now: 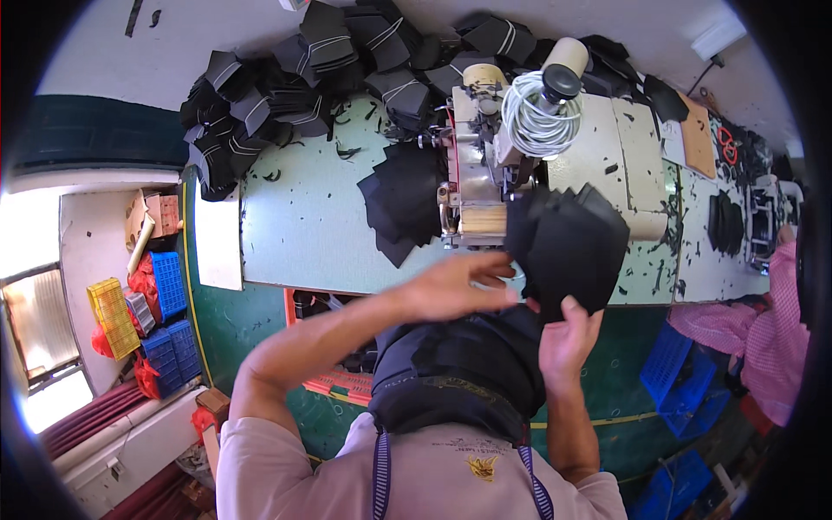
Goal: Feeding stacked shoe upper components into a skiving machine to thin the edges.
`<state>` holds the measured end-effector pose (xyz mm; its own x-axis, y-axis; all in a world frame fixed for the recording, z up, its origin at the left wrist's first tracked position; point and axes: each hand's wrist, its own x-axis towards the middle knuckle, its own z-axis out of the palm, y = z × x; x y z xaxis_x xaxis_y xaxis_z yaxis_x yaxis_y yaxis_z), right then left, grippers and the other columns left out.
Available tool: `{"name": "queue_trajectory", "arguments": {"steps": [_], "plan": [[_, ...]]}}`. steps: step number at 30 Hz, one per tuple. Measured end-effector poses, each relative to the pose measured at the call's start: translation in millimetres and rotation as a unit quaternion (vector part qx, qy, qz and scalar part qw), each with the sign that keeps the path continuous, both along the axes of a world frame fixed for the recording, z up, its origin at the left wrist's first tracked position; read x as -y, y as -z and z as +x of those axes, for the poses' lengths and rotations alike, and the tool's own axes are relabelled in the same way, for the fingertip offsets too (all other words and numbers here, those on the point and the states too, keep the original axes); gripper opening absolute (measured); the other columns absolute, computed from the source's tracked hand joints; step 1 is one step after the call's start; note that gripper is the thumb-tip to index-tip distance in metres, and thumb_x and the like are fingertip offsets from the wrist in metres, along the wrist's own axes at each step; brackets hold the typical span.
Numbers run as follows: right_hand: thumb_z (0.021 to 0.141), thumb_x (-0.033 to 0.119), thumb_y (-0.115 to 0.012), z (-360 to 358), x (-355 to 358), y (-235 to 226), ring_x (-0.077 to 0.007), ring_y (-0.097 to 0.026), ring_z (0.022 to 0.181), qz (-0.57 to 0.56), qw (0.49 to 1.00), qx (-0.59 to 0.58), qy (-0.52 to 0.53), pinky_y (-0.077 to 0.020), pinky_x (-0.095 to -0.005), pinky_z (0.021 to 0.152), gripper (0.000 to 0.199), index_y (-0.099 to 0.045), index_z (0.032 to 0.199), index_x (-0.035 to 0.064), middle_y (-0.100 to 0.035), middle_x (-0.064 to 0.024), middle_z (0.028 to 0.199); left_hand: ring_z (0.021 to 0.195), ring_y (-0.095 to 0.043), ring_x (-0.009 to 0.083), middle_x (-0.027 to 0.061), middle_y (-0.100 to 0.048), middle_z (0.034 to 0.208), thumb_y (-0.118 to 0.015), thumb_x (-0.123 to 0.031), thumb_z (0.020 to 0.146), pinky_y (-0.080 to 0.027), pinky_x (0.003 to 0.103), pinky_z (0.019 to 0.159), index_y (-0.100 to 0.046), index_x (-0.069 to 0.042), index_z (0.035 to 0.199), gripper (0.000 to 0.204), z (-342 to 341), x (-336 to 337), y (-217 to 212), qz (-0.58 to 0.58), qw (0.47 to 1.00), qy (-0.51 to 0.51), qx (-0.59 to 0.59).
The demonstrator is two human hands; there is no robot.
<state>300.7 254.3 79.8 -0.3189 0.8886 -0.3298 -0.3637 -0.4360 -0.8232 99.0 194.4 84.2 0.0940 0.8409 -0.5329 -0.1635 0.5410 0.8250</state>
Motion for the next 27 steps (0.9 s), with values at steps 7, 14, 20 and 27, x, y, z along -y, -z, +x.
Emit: {"name": "queue_trajectory", "arguments": {"steps": [7,14,20,27], "plan": [[0.089,0.008,-0.072,-10,33,-6,-0.0179,-0.052,0.122,0.084,0.979,0.070,-0.172,-0.0405,-0.0327,0.105,0.067,-0.035,0.144,-0.0020,-0.052,-0.0107,0.134,0.121,-0.053,0.0191,0.0136,-0.056,0.131,-0.078,-0.020,0.086,-0.041,0.036,0.106,-0.034,0.007,0.142,0.076,32,28,-12,0.063,0.969,-0.230,0.061],[0.091,0.034,-0.072,6,14,-25,-0.0257,-0.042,0.134,0.022,0.959,0.045,-0.279,-0.0397,-0.0407,0.108,0.080,-0.028,0.152,0.0062,-0.031,-0.0122,0.150,0.112,-0.060,0.0176,0.0134,-0.064,0.122,-0.082,-0.023,0.079,-0.048,0.034,0.098,-0.051,0.004,0.135,0.069,-54,70,-30,-0.104,0.973,0.179,0.099],[0.102,0.024,-0.056,9,28,-26,-0.0208,-0.051,0.127,0.030,0.802,0.089,-0.589,-0.0411,-0.0313,0.105,0.047,-0.047,0.142,0.0002,-0.056,-0.0131,0.133,0.113,-0.062,0.0254,0.0172,-0.064,0.125,-0.066,-0.045,0.092,-0.048,0.037,0.096,-0.050,-0.001,0.139,0.067,-29,97,-31,-0.048,0.945,0.323,0.004],[0.100,0.026,-0.059,24,34,-35,-0.0247,-0.046,0.132,0.062,0.777,0.113,-0.616,-0.0381,-0.0340,0.108,0.059,-0.037,0.148,-0.0004,-0.048,-0.0178,0.141,0.116,-0.056,0.0366,0.0185,-0.060,0.123,-0.056,-0.049,0.097,-0.044,0.042,0.100,-0.051,-0.003,0.138,0.061,-3,100,-49,0.058,0.918,0.331,-0.210]]}}
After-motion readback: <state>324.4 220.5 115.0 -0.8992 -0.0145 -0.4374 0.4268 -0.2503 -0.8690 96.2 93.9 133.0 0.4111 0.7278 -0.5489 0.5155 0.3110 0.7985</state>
